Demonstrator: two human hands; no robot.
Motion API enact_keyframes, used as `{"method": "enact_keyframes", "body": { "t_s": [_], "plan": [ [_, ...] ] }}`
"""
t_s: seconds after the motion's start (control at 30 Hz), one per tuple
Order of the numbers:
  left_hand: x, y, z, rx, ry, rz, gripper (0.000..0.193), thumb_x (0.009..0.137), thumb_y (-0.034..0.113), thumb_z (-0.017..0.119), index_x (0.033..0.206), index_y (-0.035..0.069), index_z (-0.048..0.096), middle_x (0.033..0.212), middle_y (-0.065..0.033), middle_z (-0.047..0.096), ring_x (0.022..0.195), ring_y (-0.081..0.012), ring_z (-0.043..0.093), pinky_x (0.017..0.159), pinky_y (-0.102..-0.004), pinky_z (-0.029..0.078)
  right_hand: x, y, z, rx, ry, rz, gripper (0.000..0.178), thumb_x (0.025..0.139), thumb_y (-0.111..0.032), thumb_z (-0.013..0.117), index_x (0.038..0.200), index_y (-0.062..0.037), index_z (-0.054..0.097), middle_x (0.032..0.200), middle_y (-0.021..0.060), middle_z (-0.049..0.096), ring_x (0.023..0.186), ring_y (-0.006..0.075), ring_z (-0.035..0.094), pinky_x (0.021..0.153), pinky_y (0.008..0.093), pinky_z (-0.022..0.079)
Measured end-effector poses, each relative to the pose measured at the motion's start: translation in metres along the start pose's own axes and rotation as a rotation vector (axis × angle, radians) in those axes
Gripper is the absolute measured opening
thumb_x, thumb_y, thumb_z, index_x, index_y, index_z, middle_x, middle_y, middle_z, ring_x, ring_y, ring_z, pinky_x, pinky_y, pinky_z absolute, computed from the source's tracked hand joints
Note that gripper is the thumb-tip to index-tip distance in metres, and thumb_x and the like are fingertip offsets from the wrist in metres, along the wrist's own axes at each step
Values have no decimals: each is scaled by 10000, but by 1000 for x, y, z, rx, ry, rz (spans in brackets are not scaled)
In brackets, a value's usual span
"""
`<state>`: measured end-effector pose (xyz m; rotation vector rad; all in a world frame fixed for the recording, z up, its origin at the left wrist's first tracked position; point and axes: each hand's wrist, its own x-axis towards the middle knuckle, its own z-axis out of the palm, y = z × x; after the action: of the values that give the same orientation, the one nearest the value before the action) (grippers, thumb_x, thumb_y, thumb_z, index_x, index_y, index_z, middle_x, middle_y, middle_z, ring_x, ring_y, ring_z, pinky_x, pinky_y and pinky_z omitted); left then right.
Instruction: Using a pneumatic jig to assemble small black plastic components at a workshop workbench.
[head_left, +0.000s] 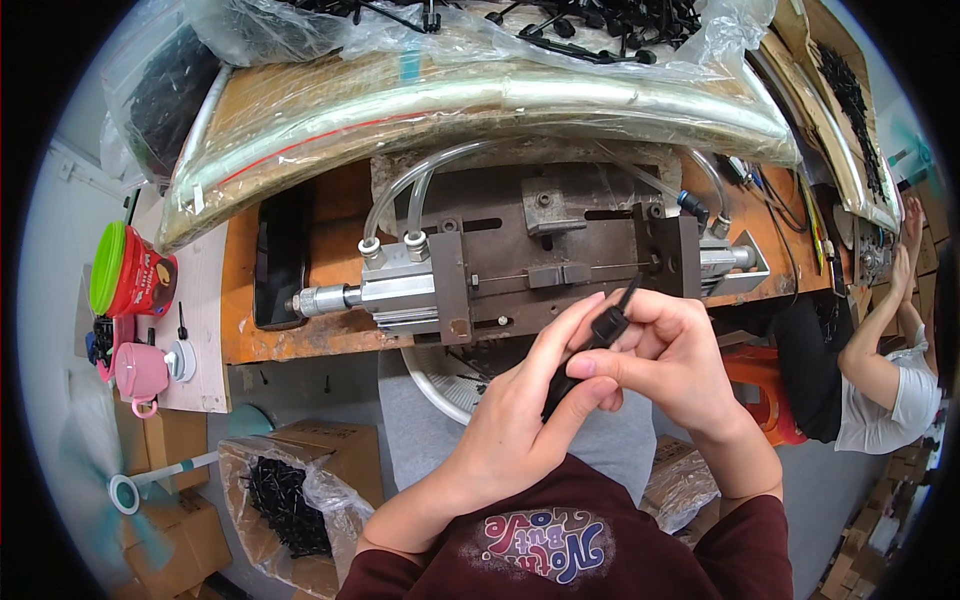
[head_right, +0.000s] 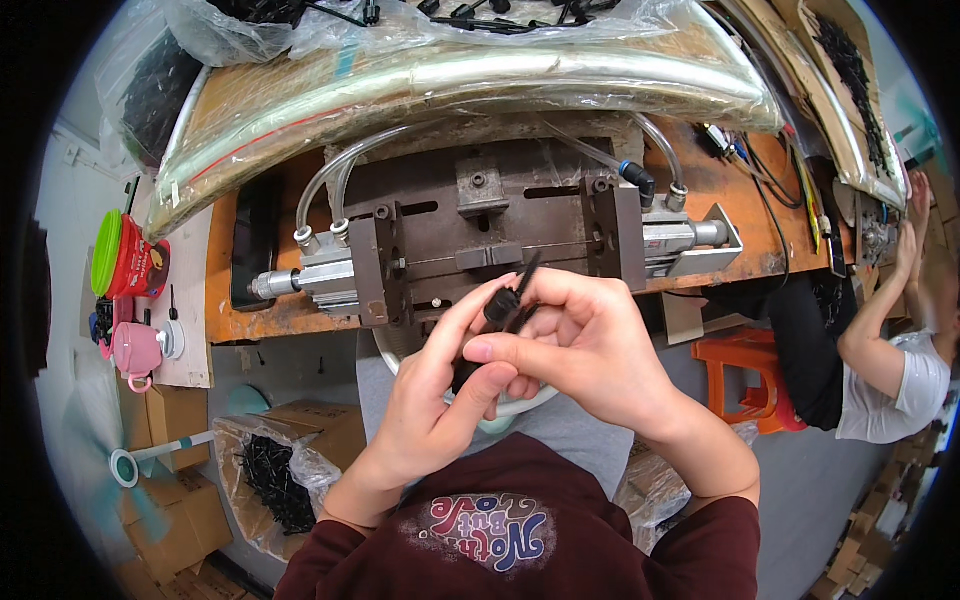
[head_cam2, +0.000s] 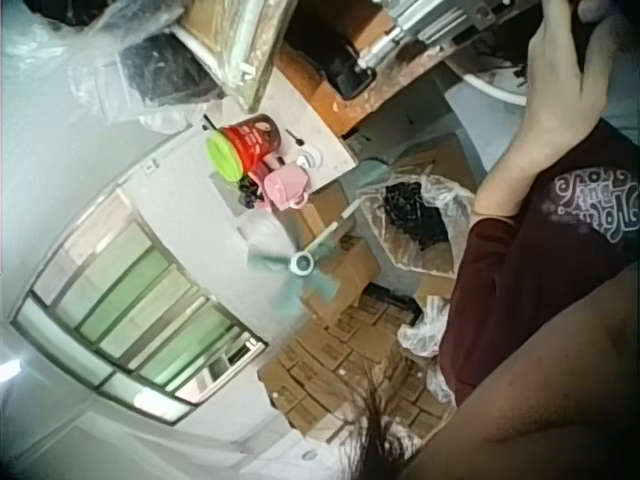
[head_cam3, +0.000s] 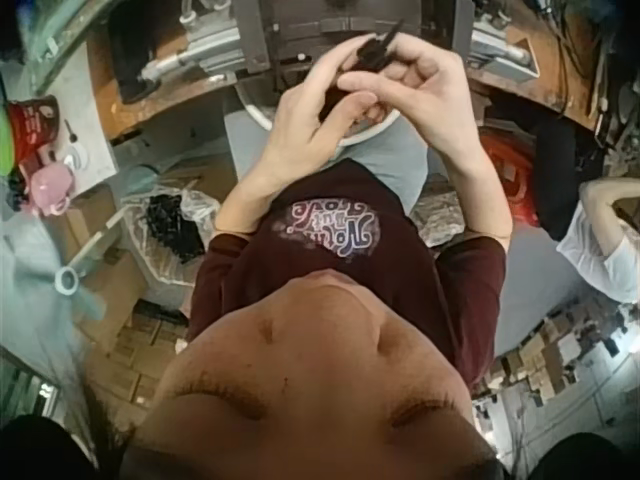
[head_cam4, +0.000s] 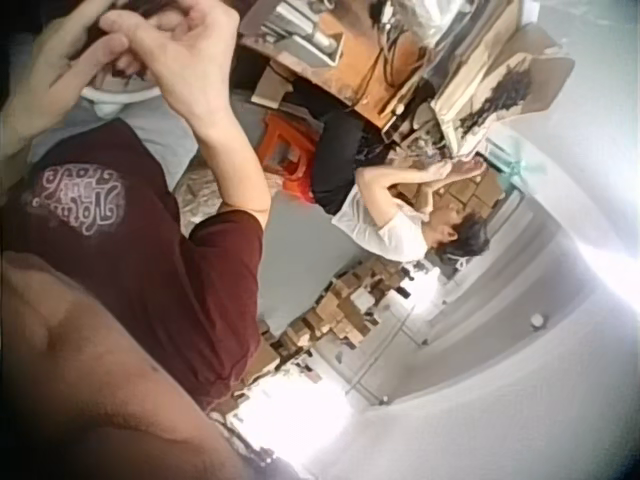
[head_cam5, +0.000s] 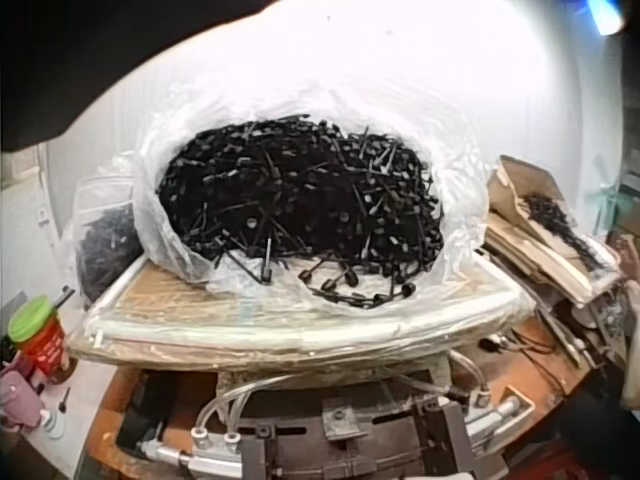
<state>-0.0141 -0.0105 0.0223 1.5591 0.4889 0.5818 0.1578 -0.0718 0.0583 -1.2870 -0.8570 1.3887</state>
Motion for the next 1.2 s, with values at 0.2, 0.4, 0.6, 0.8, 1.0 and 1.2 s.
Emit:
{"method": "enact_keyframes", "body": {
  "t_s": [0.2,0.4,0.6,0.8,1.0,1.2],
  "plan": [
    [-2,-10,7,-366,88,-168,459,1094,222,426,1481,-21,397,851,9,490,644,-54,401,579,-213,362,-7,24,1,-30,230,-308,407,852,-34,798,1199,14,591,1114,101,630,860,84,651,650,204,532],
    [-2,-11,8,-697,57,-235,431,1122,286,330,1454,29,427,905,14,475,773,-67,453,682,-218,409,-18,33,17,-983,174,-843,438,606,-100,874,1016,-46,732,1046,72,652,847,229,634,684,338,489],
    [-5,-20,13,-670,68,-195,397,1105,285,361,1355,-9,457,963,-1,498,859,-84,471,795,-245,403,-24,46,18,-1122,201,-950,373,666,-34,820,1027,-16,728,1095,90,666,893,244,667,694,330,514],
    [-9,-16,16,-370,228,-94,197,1092,197,417,1155,31,503,965,-20,520,859,-92,492,778,-253,420,-25,46,12,-946,133,-910,368,707,34,808,1054,67,689,1184,213,657,1013,363,694,829,406,589],
    [-18,-13,5,-345,348,7,243,1106,234,387,966,47,456,813,-34,463,666,-117,449,620,-271,409,-22,48,7,-1006,194,-888,360,732,38,792,1057,82,643,1283,293,618,1014,377,698,832,409,591],
    [-20,-8,-8,-608,235,118,354,1110,343,343,967,37,448,826,-47,447,691,-118,449,645,-271,414,0,54,4,-1351,197,-768,263,786,-27,691,1031,45,627,1336,254,610,747,220,664,704,318,541]
  ]
}}
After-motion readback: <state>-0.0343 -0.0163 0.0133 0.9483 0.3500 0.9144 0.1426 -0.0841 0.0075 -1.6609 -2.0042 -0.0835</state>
